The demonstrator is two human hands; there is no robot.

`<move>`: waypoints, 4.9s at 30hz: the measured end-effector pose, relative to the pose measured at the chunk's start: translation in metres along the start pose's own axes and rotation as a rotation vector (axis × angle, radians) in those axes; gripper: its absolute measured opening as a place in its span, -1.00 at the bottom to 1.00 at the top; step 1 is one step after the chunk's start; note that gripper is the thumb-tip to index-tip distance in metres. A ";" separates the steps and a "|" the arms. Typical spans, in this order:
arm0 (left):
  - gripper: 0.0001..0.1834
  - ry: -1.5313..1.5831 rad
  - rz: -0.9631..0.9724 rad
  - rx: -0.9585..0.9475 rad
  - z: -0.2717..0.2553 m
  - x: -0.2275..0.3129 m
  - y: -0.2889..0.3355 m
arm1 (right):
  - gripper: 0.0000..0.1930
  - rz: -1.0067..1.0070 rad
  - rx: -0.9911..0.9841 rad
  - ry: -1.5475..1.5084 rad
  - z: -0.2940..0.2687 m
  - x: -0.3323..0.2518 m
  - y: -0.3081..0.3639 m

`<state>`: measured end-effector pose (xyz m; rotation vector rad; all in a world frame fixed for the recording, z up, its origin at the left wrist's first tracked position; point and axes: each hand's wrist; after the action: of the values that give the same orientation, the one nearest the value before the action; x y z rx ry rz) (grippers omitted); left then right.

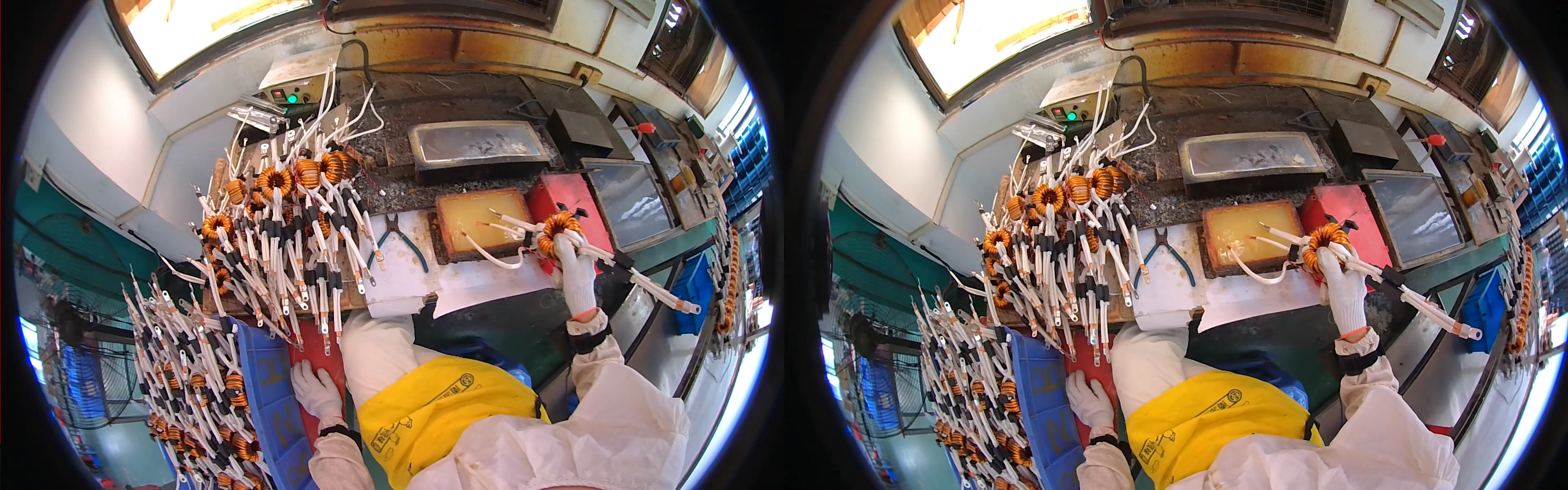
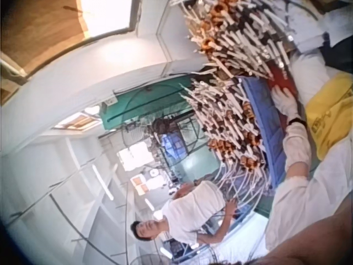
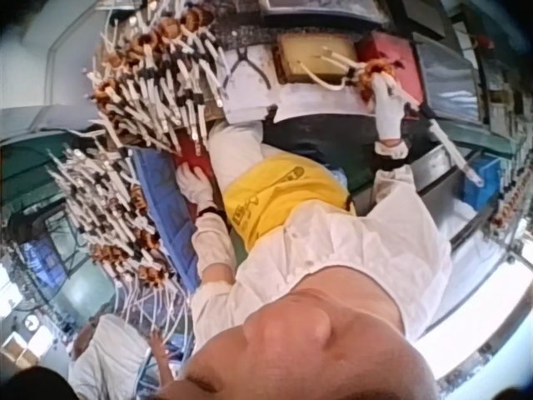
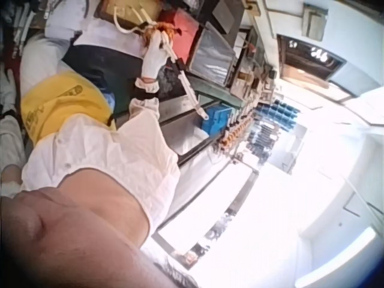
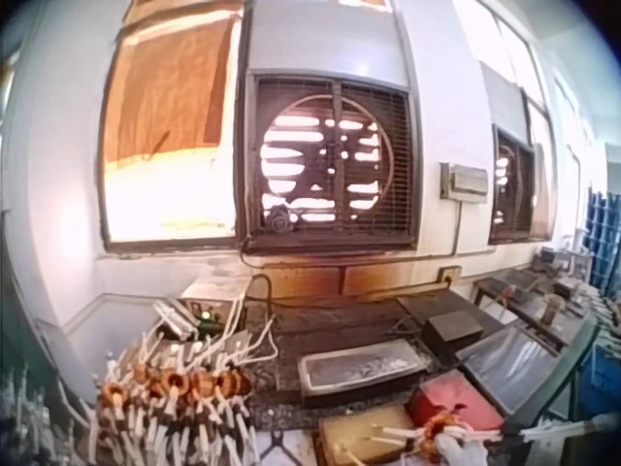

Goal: Dipping the wire leads of electrical components into a heated solder bath for tinning.

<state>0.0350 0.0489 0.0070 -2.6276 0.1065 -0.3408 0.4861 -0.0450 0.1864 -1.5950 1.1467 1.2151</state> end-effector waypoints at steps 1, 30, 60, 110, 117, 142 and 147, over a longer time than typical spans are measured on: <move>-0.62 0.006 0.001 0.000 0.001 0.000 0.000 | -0.68 0.001 0.001 -0.004 -0.001 -0.002 0.000; -0.60 -0.011 0.002 -0.020 -0.001 -0.001 -0.001 | -0.67 0.236 0.088 -0.598 0.064 -0.001 -0.135; -0.62 0.027 0.010 0.022 0.005 -0.004 0.004 | -0.59 0.218 0.114 -0.523 0.071 0.013 -0.155; -0.60 0.034 0.010 0.047 0.000 -0.004 -0.001 | -0.53 0.312 -0.060 -0.554 0.072 0.030 -0.185; -0.60 0.069 0.048 0.032 0.005 -0.005 -0.003 | -0.58 0.347 -0.161 -0.557 0.060 0.033 -0.189; -0.60 0.024 0.020 0.033 0.003 -0.003 0.000 | -0.54 0.346 -0.052 -0.550 0.070 0.021 -0.174; -0.60 0.055 0.040 0.020 0.004 -0.002 -0.002 | -0.58 0.327 -0.071 -0.558 0.067 0.028 -0.181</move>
<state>0.0341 0.0533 0.0040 -2.5936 0.1728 -0.3980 0.6480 0.0603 0.1586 -1.0281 1.0194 1.7895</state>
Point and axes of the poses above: each hand's wrist, its own y-axis away from the middle knuckle, its own z-axis out of the palm, x = y × z, and after that the axes turned 11 degrees about x, right-handed
